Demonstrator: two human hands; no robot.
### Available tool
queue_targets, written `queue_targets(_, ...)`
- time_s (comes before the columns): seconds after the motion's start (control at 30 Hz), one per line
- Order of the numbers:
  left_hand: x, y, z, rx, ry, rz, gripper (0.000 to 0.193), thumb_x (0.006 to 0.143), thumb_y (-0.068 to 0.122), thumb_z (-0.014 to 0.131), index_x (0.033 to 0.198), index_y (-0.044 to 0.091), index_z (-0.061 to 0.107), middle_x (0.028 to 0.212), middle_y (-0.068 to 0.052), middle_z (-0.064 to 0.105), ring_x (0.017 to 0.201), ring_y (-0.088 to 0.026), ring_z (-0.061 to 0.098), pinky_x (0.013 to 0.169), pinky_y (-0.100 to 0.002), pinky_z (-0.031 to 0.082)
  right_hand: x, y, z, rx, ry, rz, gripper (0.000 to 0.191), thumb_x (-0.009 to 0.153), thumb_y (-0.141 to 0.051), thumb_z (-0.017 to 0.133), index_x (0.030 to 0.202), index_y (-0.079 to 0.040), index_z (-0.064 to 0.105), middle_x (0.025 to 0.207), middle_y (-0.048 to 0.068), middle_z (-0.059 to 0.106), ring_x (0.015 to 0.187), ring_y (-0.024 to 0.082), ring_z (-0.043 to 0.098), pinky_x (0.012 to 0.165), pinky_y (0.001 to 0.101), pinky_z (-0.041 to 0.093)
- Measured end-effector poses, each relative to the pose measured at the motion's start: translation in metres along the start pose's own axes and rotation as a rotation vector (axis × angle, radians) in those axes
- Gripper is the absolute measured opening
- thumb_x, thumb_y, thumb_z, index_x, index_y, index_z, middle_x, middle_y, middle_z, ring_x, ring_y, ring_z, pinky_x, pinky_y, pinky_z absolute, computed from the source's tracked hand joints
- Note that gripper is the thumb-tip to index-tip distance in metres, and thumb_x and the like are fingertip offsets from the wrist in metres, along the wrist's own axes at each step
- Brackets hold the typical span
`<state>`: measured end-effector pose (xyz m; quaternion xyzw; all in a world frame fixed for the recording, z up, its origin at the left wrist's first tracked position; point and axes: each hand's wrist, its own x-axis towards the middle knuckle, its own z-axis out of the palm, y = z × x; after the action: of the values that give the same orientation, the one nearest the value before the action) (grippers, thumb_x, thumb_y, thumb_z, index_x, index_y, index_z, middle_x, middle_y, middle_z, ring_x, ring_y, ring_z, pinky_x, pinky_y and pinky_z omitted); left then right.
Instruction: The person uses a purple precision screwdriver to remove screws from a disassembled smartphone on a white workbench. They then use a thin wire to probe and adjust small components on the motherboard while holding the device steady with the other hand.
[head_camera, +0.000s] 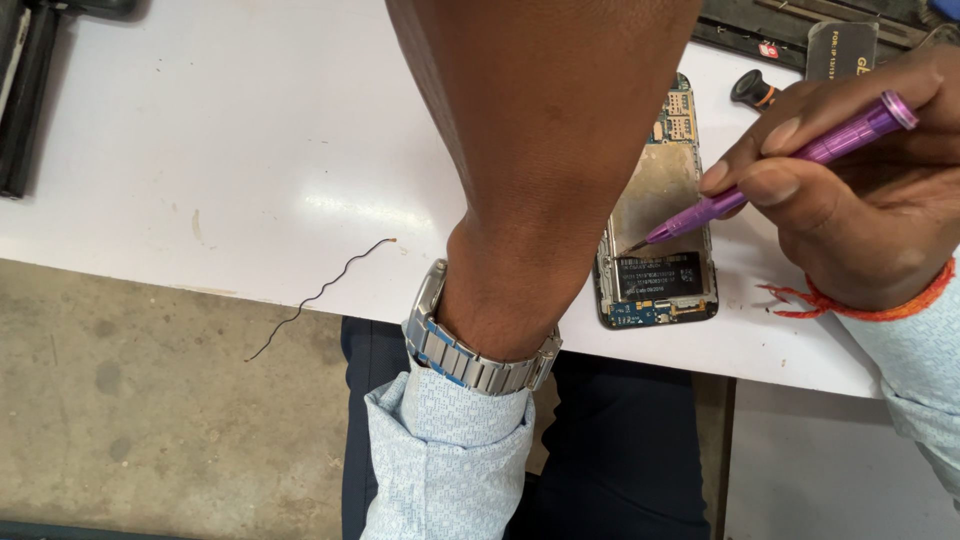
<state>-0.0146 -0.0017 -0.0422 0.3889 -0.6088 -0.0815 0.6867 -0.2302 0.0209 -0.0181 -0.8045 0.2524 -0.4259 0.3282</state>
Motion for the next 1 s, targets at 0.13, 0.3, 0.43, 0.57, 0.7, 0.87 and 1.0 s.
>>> queue_targets(0.13, -0.001, -0.0002, -0.0001, 0.002, -0.003, 0.001, 0.017, 0.109, 0.016, 0.065, 0.096, 0.006, 0.061, 0.079, -0.001, 0.057, 0.07, -0.012, 0.054, 0.067, -0.026, 0.043, -0.0002, 0.0, 0.0002, 0.017, 0.002, 0.006, 0.021, 0.108, -0.015, 0.07, 0.115, -0.004, 0.053, 0.088, 0.015, 0.069, 0.091, 0.022, 0.078, 0.083, 0.0344, 0.07)
queue_targets(0.3, -0.002, -0.0005, -0.0004, 0.002, -0.008, 0.001, 0.016, 0.109, 0.017, 0.065, 0.097, 0.006, 0.061, 0.079, -0.001, 0.058, 0.071, -0.012, 0.055, 0.068, -0.026, 0.043, -0.0029, 0.0002, 0.0032, 0.051, 0.027, 0.025, 0.021, 0.108, -0.013, 0.071, 0.114, -0.004, 0.053, 0.087, 0.014, 0.069, 0.09, 0.023, 0.078, 0.083, 0.0348, 0.07)
queue_targets(0.43, -0.0019, -0.0005, -0.0005, 0.001, -0.007, 0.001, 0.016, 0.109, 0.017, 0.065, 0.098, 0.006, 0.061, 0.08, -0.001, 0.058, 0.072, -0.012, 0.055, 0.068, -0.026, 0.044, -0.0023, 0.0019, 0.0031, 0.055, 0.026, 0.019, 0.021, 0.107, -0.012, 0.071, 0.114, -0.004, 0.053, 0.087, 0.015, 0.069, 0.09, 0.023, 0.078, 0.084, 0.0352, 0.07)
queue_targets(0.57, -0.0022, -0.0006, -0.0002, 0.001, -0.01, 0.0, 0.016, 0.11, 0.017, 0.064, 0.098, 0.006, 0.061, 0.08, -0.001, 0.059, 0.072, -0.012, 0.056, 0.069, -0.026, 0.044, -0.0031, 0.002, 0.0037, 0.057, 0.029, 0.034, 0.021, 0.107, -0.011, 0.071, 0.114, -0.005, 0.053, 0.088, 0.015, 0.07, 0.09, 0.022, 0.078, 0.084, 0.0345, 0.07)
queue_targets(0.7, -0.0023, -0.0007, -0.0006, 0.001, -0.008, 0.002, 0.016, 0.11, 0.017, 0.064, 0.099, 0.006, 0.062, 0.081, -0.001, 0.059, 0.073, -0.012, 0.056, 0.069, -0.026, 0.044, -0.0026, 0.002, 0.0033, 0.035, 0.01, 0.029, 0.021, 0.107, -0.012, 0.071, 0.114, -0.004, 0.052, 0.088, 0.016, 0.07, 0.091, 0.023, 0.078, 0.084, 0.0344, 0.069)
queue_targets(0.87, -0.0028, -0.0001, -0.0004, 0.0, -0.011, 0.002, 0.016, 0.11, 0.018, 0.064, 0.099, 0.006, 0.062, 0.082, -0.001, 0.059, 0.073, -0.012, 0.057, 0.069, -0.026, 0.044, -0.0016, 0.0018, 0.0036, 0.031, 0.008, 0.016, 0.022, 0.107, -0.013, 0.071, 0.115, -0.004, 0.052, 0.088, 0.016, 0.07, 0.092, 0.023, 0.078, 0.085, 0.035, 0.07)
queue_targets(1.0, -0.0025, -0.0005, -0.0008, 0.001, -0.014, 0.0, 0.016, 0.11, 0.018, 0.064, 0.1, 0.006, 0.062, 0.082, -0.002, 0.06, 0.074, -0.012, 0.057, 0.07, -0.026, 0.045, -0.0008, 0.0017, 0.004, 0.028, 0.008, 0.014, 0.022, 0.107, -0.013, 0.07, 0.115, -0.004, 0.052, 0.088, 0.016, 0.069, 0.092, 0.023, 0.078, 0.085, 0.0357, 0.07)
